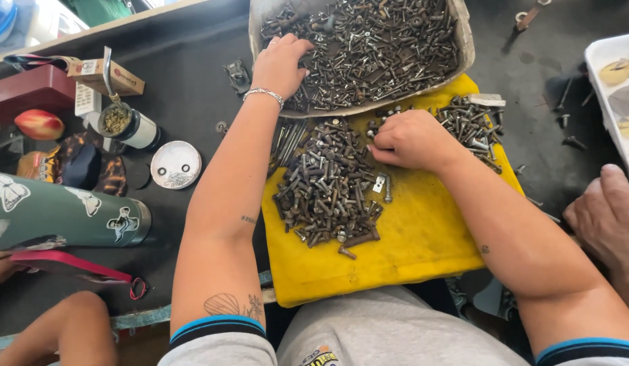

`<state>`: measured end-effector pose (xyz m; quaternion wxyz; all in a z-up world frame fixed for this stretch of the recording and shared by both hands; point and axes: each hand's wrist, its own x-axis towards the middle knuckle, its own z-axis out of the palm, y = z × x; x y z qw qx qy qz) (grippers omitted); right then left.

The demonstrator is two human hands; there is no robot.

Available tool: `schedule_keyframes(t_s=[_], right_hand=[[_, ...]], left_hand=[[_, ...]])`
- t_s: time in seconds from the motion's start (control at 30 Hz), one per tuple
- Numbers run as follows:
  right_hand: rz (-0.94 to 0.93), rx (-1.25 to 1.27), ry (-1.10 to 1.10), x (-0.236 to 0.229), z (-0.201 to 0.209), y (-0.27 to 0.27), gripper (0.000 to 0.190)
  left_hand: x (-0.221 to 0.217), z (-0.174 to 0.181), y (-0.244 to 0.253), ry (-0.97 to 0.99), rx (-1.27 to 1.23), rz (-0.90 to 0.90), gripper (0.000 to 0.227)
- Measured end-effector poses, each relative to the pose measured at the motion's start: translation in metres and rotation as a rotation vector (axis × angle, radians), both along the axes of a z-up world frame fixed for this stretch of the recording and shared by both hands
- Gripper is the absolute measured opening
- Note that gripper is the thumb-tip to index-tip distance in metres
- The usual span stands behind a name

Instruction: Sorting through a large pile of mixed hardware including screws, bolts, and small metal brackets on a yellow work surface.

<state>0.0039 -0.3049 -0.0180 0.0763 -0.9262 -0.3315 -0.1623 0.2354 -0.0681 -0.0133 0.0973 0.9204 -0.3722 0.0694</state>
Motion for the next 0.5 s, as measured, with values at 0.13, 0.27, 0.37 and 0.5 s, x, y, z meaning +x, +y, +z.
schedule_keyframes(t_s=[0.13, 0.27, 0.37, 0.5], right_hand=[[0.002, 0.004, -0.027, 0.001, -0.002, -0.001, 0.042], [-0.004, 0.009, -0.04, 0.001, -0.003, -0.001, 0.043], [0.009, 0.01, -0.02, 0.001, -0.002, -0.001, 0.043], [0.006, 0.012, -0.029, 0.003, -0.004, -0.003, 0.042]], left_hand=[[0.001, -0.002, 0.003, -0.004, 0.006, -0.002, 0.044], [0.005, -0.013, 0.001, -0.082, 0.006, -0.001, 0.039], [0.01, -0.022, 0.0, -0.197, 0.001, -0.007, 0.034], [0.006, -0.014, -0.002, -0.166, -0.046, -0.004, 0.032]])
